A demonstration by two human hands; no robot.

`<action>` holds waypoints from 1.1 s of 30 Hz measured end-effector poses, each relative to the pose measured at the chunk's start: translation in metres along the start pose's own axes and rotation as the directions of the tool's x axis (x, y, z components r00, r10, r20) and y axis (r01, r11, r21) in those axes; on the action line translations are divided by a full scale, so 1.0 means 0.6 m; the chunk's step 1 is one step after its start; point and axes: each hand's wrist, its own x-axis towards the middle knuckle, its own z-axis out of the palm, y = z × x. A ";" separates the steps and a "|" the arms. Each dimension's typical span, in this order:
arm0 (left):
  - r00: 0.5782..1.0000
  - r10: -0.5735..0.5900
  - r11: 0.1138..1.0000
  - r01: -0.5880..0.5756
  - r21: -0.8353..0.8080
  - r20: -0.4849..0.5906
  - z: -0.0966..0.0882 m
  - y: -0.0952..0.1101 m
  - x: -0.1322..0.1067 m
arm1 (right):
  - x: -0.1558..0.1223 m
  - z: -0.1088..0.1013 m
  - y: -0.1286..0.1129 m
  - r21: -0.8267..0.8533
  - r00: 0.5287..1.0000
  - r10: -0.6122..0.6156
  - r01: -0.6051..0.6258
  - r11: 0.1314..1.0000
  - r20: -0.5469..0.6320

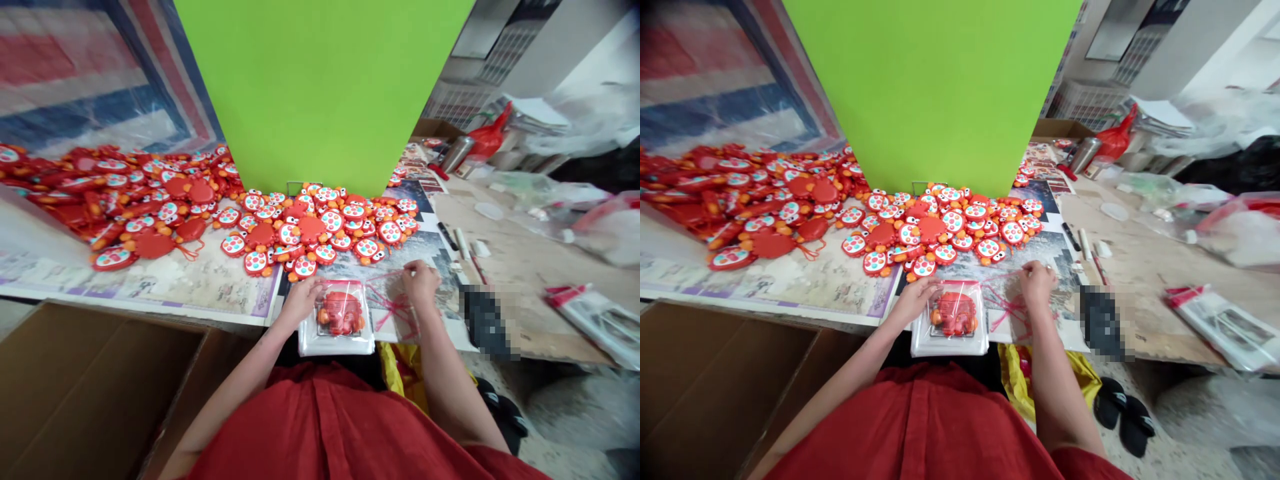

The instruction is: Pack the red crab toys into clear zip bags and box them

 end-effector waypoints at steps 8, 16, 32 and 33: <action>0.998 -0.052 0.985 0.057 -0.163 0.033 0.004 -0.006 0.004 | -0.005 -0.027 0.043 -0.186 0.984 -0.110 0.084 0.979 -0.137; 0.983 -0.115 0.893 0.166 -0.417 0.145 0.006 0.008 -0.003 | -0.075 -0.021 -0.111 0.631 0.799 -0.349 -0.048 0.775 0.490; 0.956 -0.242 0.770 0.294 -0.567 0.168 -0.017 0.015 -0.007 | -0.083 -0.030 -0.083 0.700 0.807 -0.281 -0.213 0.682 0.519; 0.956 -0.235 0.771 0.293 -0.566 0.175 -0.018 0.016 -0.008 | -0.082 -0.029 -0.082 0.690 0.799 -0.311 -0.172 0.703 0.515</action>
